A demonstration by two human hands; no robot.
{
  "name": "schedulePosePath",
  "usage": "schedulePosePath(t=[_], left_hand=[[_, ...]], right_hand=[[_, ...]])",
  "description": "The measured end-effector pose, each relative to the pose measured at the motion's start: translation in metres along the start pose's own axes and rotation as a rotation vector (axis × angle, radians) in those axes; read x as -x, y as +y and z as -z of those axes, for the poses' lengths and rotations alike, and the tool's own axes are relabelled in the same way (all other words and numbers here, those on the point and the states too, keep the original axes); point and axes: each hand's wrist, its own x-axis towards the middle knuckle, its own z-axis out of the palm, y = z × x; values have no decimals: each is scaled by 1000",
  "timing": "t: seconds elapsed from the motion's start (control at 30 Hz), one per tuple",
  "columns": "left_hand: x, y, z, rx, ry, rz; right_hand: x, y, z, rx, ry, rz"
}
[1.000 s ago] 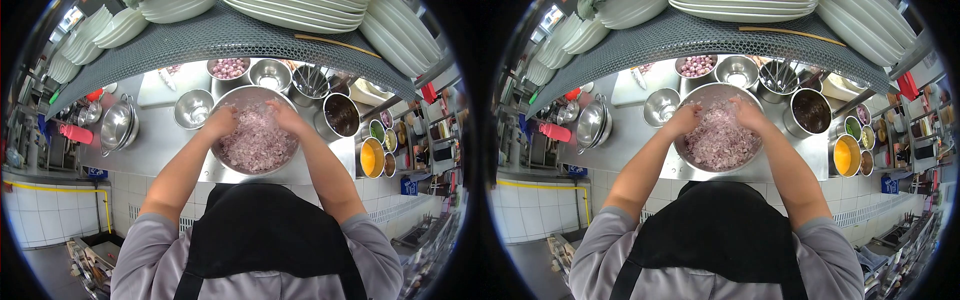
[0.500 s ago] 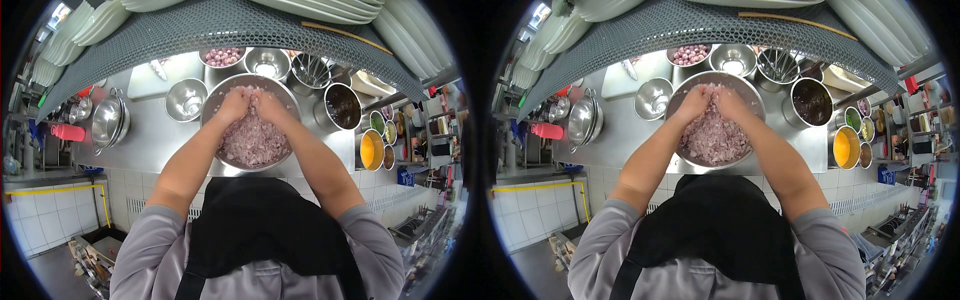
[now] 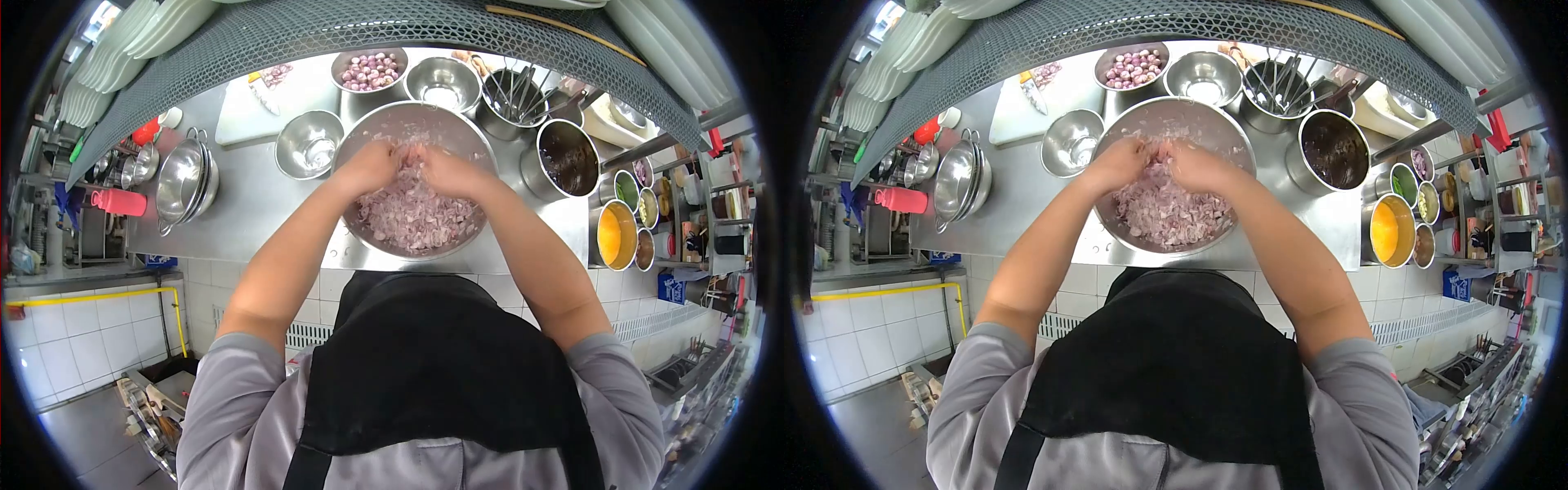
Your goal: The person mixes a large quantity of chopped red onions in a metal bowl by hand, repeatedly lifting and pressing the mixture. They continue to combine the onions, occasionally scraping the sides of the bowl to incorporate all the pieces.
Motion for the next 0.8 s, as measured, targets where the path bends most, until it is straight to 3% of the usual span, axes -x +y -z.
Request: schedulePosePath(t=[0.03,0.07,0.1,0.13,0.2,0.23,0.3,0.37,0.43,0.5,0.53,0.6,0.7,0.8], left_hand=[[10,3,6,-2,-2,0],[22,5,13,-207,-54,-59],[34,11,18,-412,-106,-117],[44,20,21,-413,-107,-115],[61,35,23,-728,-592,-33],[65,28,8,-731,-592,-33],[67,1,-33,-724,-412,-79],[58,-2,-43,-697,-424,-100],[54,-9,-50,-667,-436,-114],[50,-12,-47,-473,-216,27],[47,-12,-42,-478,-215,22],[41,-8,-32,-330,-19,-36],[33,4,-21,-330,129,12],[37,21,-11,-276,140,61]], right_hand=[[3,-1,5,-26,-114,58],[8,-3,8,-28,-113,58],[15,-7,9,135,-188,81],[23,-9,7,298,-264,104],[47,-10,-12,428,-196,87],[53,-7,-21,560,-126,68],[48,8,-42,570,-55,41],[40,18,-51,586,19,8],[23,26,-48,391,44,-110],[16,29,-40,344,90,-108],[14,30,-37,298,129,-111],[13,24,-28,307,131,-145],[11,2,-13,283,111,-249],[6,2,-11,219,80,-329]])
